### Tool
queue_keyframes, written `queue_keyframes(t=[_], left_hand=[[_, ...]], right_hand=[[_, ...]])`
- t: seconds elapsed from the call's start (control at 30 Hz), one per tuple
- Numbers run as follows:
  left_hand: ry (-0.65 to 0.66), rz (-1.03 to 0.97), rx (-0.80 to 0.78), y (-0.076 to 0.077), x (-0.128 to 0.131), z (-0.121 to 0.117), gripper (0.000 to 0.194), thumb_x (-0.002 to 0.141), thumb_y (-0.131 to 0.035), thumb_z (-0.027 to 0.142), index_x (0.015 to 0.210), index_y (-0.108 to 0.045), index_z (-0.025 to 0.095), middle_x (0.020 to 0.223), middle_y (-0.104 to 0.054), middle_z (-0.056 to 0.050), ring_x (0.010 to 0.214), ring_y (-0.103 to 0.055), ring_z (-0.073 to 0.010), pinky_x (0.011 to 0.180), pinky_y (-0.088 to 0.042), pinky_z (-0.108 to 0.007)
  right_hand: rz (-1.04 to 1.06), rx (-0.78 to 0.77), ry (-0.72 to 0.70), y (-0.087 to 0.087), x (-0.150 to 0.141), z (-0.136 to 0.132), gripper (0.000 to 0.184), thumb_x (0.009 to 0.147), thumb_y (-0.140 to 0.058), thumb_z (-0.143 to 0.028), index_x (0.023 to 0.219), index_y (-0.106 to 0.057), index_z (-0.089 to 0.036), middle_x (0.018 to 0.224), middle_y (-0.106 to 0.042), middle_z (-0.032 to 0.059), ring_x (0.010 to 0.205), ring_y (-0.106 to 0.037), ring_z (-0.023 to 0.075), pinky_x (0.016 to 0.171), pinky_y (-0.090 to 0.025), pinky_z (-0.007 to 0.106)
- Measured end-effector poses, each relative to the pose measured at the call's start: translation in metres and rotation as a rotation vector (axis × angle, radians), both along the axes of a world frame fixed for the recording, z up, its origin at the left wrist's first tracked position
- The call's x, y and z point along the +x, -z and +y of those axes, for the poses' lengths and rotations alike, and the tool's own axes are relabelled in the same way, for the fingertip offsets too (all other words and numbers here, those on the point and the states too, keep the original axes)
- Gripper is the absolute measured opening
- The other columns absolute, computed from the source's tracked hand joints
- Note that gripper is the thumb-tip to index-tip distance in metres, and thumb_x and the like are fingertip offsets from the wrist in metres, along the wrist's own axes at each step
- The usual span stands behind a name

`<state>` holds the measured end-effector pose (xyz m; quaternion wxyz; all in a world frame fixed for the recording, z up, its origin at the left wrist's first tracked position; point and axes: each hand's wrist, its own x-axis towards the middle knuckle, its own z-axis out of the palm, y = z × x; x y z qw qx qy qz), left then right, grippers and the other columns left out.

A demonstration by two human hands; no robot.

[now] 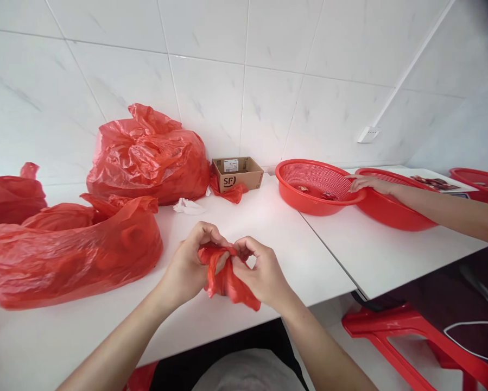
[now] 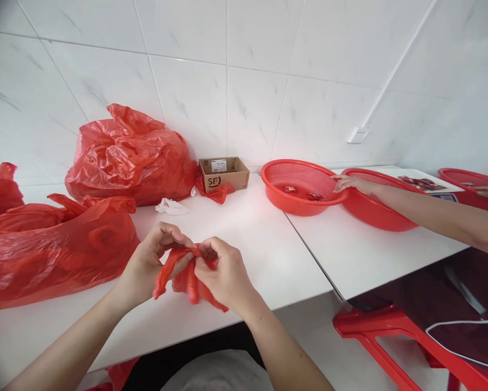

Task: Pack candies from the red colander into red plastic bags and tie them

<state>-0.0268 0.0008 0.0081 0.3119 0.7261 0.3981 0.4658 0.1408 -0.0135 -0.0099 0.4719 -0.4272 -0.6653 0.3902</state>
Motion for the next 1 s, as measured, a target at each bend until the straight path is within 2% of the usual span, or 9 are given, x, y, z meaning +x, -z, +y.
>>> queue_keyframes(t=[0.1, 0.2, 0.33, 0.5, 0.6, 0.7, 0.8, 0.9, 1.0], left_hand=[[-0.173, 0.051, 0.163, 0.014, 0.005, -0.001, 0.026, 0.079, -0.068, 0.015, 0.091, -0.047, 0.025, 0.087, -0.07, 0.0, 0.075, -0.067, -0.0177, 0.065, -0.052, -0.031], [-0.186, 0.053, 0.244, 0.024, 0.006, -0.002, 0.02, 0.083, -0.063, 0.014, 0.095, -0.052, 0.024, 0.092, -0.068, -0.001, 0.078, -0.067, -0.0164, 0.069, -0.051, -0.031], [-0.16, 0.056, 0.285, 0.02, 0.004, -0.002, 0.013, 0.09, -0.056, 0.017, 0.101, -0.059, 0.023, 0.091, -0.065, -0.002, 0.079, -0.065, -0.0151, 0.07, -0.051, -0.029], [-0.095, 0.077, 0.207, 0.01, -0.002, 0.0, 0.006, 0.091, -0.059, 0.023, 0.094, -0.064, 0.023, 0.091, -0.068, -0.003, 0.082, -0.067, -0.0164, 0.074, -0.052, -0.028], [-0.041, 0.098, 0.085, 0.006, -0.006, 0.0, 0.009, 0.092, -0.06, 0.028, 0.097, -0.065, 0.023, 0.087, -0.072, -0.002, 0.071, -0.069, -0.0146, 0.064, -0.054, -0.025], [0.077, 0.125, -0.046, -0.003, -0.011, 0.001, 0.014, 0.092, -0.061, 0.032, 0.098, -0.069, 0.022, 0.08, -0.073, -0.001, 0.052, -0.062, -0.0108, 0.05, -0.049, -0.022], [0.166, 0.162, -0.059, -0.014, -0.015, 0.003, 0.019, 0.093, -0.059, 0.032, 0.099, -0.074, 0.023, 0.082, -0.075, -0.002, 0.061, -0.066, -0.0137, 0.055, -0.051, -0.024], [0.104, 0.19, 0.032, -0.018, -0.02, 0.008, 0.02, 0.092, -0.059, 0.033, 0.096, -0.077, 0.024, 0.088, -0.077, -0.003, 0.076, -0.071, -0.018, 0.068, -0.055, -0.026], [-0.03, 0.184, 0.069, -0.01, -0.029, 0.013, 0.018, 0.089, -0.063, 0.036, 0.088, -0.076, 0.024, 0.087, -0.077, -0.002, 0.078, -0.071, -0.018, 0.072, -0.054, -0.026]], right_hand=[[-0.002, -0.034, 0.103, 0.005, -0.012, -0.007, 0.004, 0.08, -0.058, -0.018, 0.08, -0.056, -0.022, 0.078, -0.063, -0.0017, 0.071, -0.058, 0.0139, 0.067, -0.048, 0.027], [0.067, -0.091, 0.045, 0.004, -0.012, -0.008, 0.004, 0.084, -0.058, -0.023, 0.08, -0.058, -0.021, 0.078, -0.063, -0.0009, 0.071, -0.058, 0.0142, 0.067, -0.048, 0.027], [0.238, -0.21, -0.166, -0.002, 0.002, 0.0, 0.024, 0.092, -0.056, -0.04, 0.082, -0.061, -0.019, 0.075, -0.061, -0.0006, 0.068, -0.057, 0.0123, 0.064, -0.047, 0.026], [0.286, -0.221, -0.228, -0.009, 0.013, 0.009, 0.022, 0.088, -0.065, -0.039, 0.1, -0.065, -0.021, 0.084, -0.065, -0.0002, 0.076, -0.061, 0.0132, 0.07, -0.049, 0.027], [0.134, -0.129, -0.224, -0.017, 0.016, 0.008, 0.015, 0.089, -0.064, -0.034, 0.096, -0.066, -0.021, 0.091, -0.068, 0.0009, 0.081, -0.062, 0.0137, 0.074, -0.049, 0.028], [-0.116, 0.032, -0.149, -0.026, 0.018, 0.004, 0.006, 0.09, -0.061, -0.027, 0.09, -0.062, -0.021, 0.091, -0.068, 0.0004, 0.079, -0.06, 0.0137, 0.072, -0.047, 0.028], [-0.464, 0.304, -0.023, -0.032, 0.021, 0.001, 0.009, 0.091, -0.052, -0.018, 0.085, -0.059, -0.02, 0.088, -0.066, 0.0028, 0.074, -0.057, 0.0155, 0.069, -0.042, 0.03], [-0.726, 0.5, 0.026, -0.035, 0.025, -0.002, 0.015, 0.09, -0.046, -0.013, 0.083, -0.058, -0.019, 0.083, -0.064, 0.0048, 0.072, -0.053, 0.0173, 0.067, -0.038, 0.033], [-0.747, 0.428, -0.069, -0.035, 0.03, -0.006, 0.015, 0.089, -0.048, -0.01, 0.081, -0.056, -0.02, 0.081, -0.062, 0.0021, 0.07, -0.05, 0.0155, 0.067, -0.037, 0.031]])
